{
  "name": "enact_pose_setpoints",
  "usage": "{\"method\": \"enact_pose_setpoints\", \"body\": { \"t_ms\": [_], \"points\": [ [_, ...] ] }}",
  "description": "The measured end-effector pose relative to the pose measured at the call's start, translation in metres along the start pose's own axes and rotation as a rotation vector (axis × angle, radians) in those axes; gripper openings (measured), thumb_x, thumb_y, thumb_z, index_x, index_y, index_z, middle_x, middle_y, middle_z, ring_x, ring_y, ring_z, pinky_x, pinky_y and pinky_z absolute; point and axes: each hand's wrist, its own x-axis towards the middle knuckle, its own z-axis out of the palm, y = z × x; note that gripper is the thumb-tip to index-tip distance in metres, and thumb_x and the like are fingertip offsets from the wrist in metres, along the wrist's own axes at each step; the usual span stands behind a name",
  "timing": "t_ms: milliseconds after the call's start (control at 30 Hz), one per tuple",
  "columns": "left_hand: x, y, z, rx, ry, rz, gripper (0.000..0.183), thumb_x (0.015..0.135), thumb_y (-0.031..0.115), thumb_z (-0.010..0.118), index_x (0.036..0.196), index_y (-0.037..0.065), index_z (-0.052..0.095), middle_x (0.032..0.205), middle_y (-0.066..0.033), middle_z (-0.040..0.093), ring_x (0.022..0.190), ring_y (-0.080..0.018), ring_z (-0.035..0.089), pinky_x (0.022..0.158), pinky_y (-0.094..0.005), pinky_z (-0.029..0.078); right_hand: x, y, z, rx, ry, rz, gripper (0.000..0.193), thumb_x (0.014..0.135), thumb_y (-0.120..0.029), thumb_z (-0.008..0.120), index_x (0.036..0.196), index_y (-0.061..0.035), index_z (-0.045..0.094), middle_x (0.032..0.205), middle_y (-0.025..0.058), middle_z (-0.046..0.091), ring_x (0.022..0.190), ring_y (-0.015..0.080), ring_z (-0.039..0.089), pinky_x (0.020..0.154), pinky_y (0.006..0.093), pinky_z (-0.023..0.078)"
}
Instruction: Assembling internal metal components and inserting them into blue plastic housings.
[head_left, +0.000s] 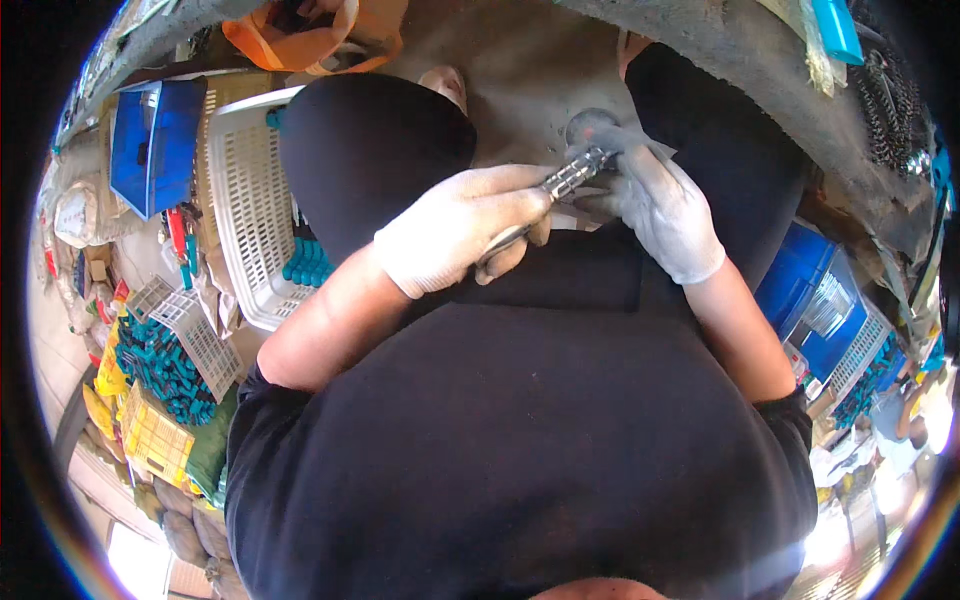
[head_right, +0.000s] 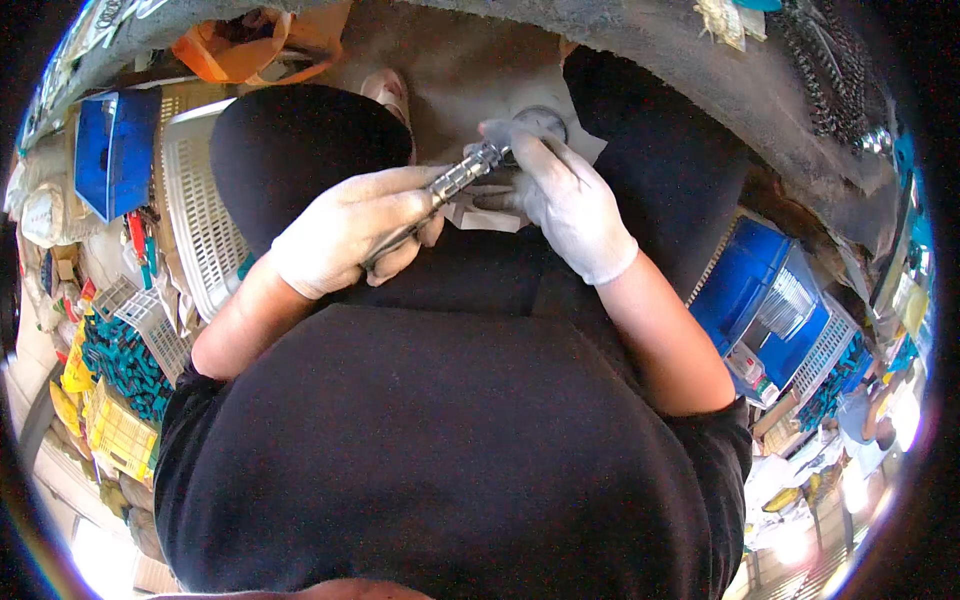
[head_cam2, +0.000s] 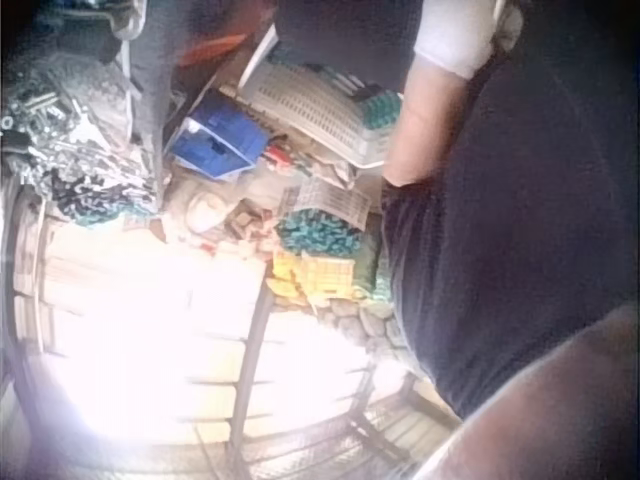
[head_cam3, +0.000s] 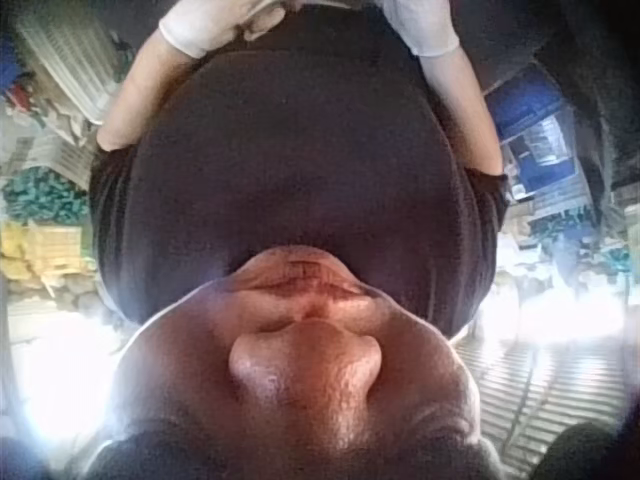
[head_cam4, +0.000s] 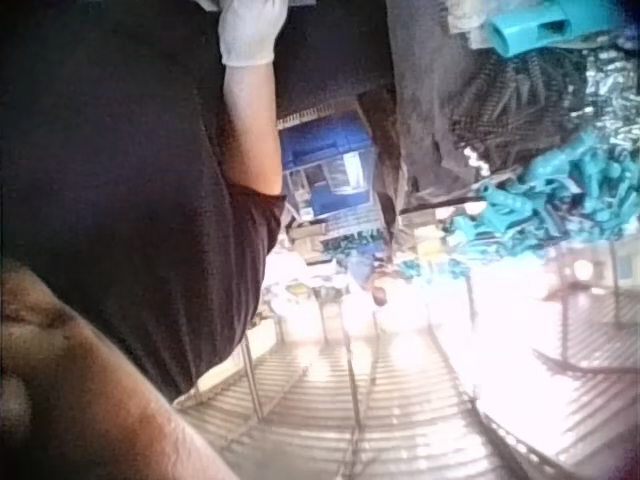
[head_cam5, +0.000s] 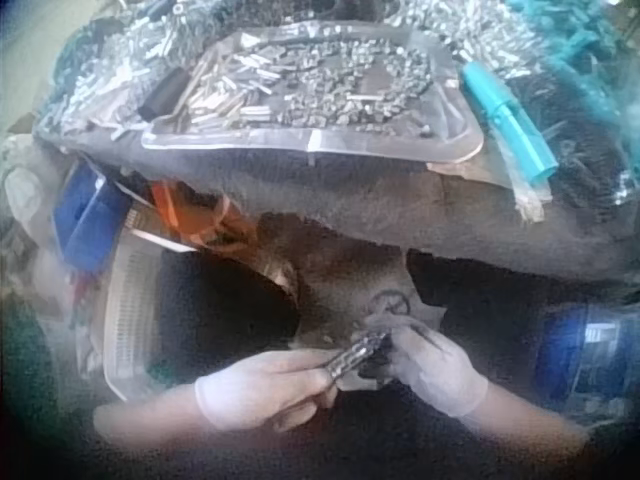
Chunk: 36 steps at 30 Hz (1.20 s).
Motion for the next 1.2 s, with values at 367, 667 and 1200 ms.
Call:
{"method": "enact_pose_setpoints", "body": {
  "t_ms": [367, 667, 1200],
  "points": [
    [0.005, -0.002, -0.013, -0.134, -0.037, 0.010, 0.040, 0.095, 0.025, 0.050, 0.125, -0.001, 0.054, 0.083, -0.0044, 0.057, 0.051, -0.0081, 0.044, 0.046, -0.0217, 0.036, 0.017, -0.007, 0.007, -0.317, 0.234, -0.075, 0.024, 0.097, -0.011, 0.050, 0.115, 0.0049, 0.056, 0.108, 0.0158, 0.065, 0.102, 0.0221, 0.063, 0.093, 0.0326, 0.050],
    [0.003, -0.002, -0.004, -0.090, -0.085, 0.024, 0.041, 0.094, 0.023, 0.050, 0.126, -0.002, 0.053, 0.083, -0.0040, 0.058, 0.051, -0.0072, 0.044, 0.046, -0.0210, 0.035, 0.007, -0.004, -0.012, -0.215, 0.249, -0.232, 0.025, 0.097, -0.016, 0.052, 0.118, -0.0016, 0.052, 0.102, 0.0118, 0.063, 0.096, 0.0213, 0.064, 0.082, 0.0359, 0.054],
    [-0.008, -0.008, 0.015, -0.071, -0.066, 0.077, 0.045, 0.094, 0.021, 0.051, 0.131, -0.004, 0.049, 0.083, -0.0041, 0.059, 0.049, -0.0065, 0.043, 0.044, -0.0198, 0.034, -0.028, -0.020, 0.005, -0.284, 0.294, -0.343, 0.029, 0.099, -0.017, 0.049, 0.124, -0.0024, 0.048, 0.106, 0.0140, 0.064, 0.096, 0.0216, 0.064, 0.077, 0.0327, 0.056]
  ]
}}
